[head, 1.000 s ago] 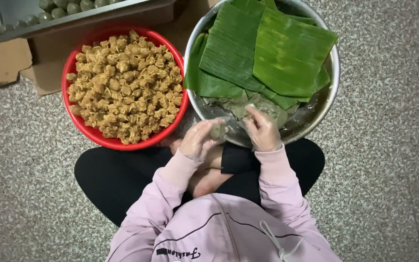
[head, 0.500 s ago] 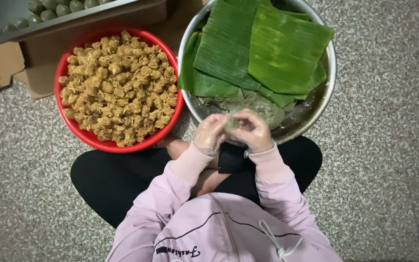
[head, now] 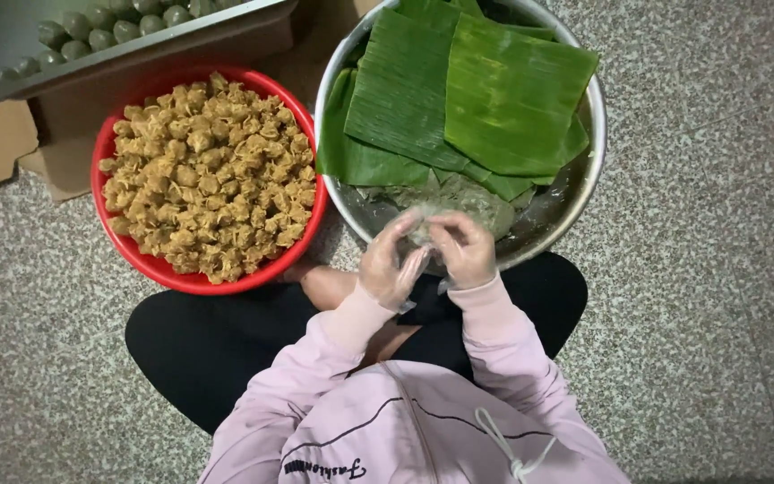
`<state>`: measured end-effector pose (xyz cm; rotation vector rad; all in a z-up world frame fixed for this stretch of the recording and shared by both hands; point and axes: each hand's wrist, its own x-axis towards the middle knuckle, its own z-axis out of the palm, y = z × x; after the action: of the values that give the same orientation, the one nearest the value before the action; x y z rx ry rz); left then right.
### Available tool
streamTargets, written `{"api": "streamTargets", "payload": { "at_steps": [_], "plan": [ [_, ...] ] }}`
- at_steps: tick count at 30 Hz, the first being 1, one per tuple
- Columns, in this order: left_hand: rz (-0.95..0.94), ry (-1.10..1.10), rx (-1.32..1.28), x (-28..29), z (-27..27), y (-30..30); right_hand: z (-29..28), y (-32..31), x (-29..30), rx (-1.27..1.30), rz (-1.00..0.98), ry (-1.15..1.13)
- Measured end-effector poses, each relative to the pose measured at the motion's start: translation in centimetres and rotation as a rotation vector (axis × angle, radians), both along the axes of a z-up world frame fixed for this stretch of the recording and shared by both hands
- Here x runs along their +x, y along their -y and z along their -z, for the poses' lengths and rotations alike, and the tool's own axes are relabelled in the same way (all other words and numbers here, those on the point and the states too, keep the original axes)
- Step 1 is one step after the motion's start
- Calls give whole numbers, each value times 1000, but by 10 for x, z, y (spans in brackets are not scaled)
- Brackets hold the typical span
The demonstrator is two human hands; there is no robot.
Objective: A person is manually shaping and stuffing dough balls, rolling them between their palms and placing them aside.
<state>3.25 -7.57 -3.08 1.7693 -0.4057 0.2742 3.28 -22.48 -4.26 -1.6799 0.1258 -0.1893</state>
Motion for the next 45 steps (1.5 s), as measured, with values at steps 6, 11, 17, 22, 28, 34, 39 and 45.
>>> {"api": "streamTargets", "payload": {
  "at_steps": [6, 11, 17, 22, 28, 34, 39, 45],
  "plan": [
    [95, -13, -461, -1, 30, 6, 9, 6, 0, 293, -22, 168],
    [94, 87, -247, 2, 1, -5, 29, 7, -3, 425, -74, -61],
    [100, 97, -269, 7, 18, -10, 30, 17, -1, 624, -174, 11],
    [236, 18, -402, 20, 29, -18, 15, 18, 2, 295, -204, 224],
    [317, -491, -488, 19, 33, -21, 16, 12, -8, 358, -127, 62],
    [158, -918, -889, 25, 54, -11, -5, 50, 16, 179, -229, 219],
    [83, -1000, -775, 28, 74, -2, 43, 52, 21, -508, -261, 228],
    [364, -809, -1173, 31, 40, 39, 38, -13, 27, -674, -131, 290]
  ]
}}
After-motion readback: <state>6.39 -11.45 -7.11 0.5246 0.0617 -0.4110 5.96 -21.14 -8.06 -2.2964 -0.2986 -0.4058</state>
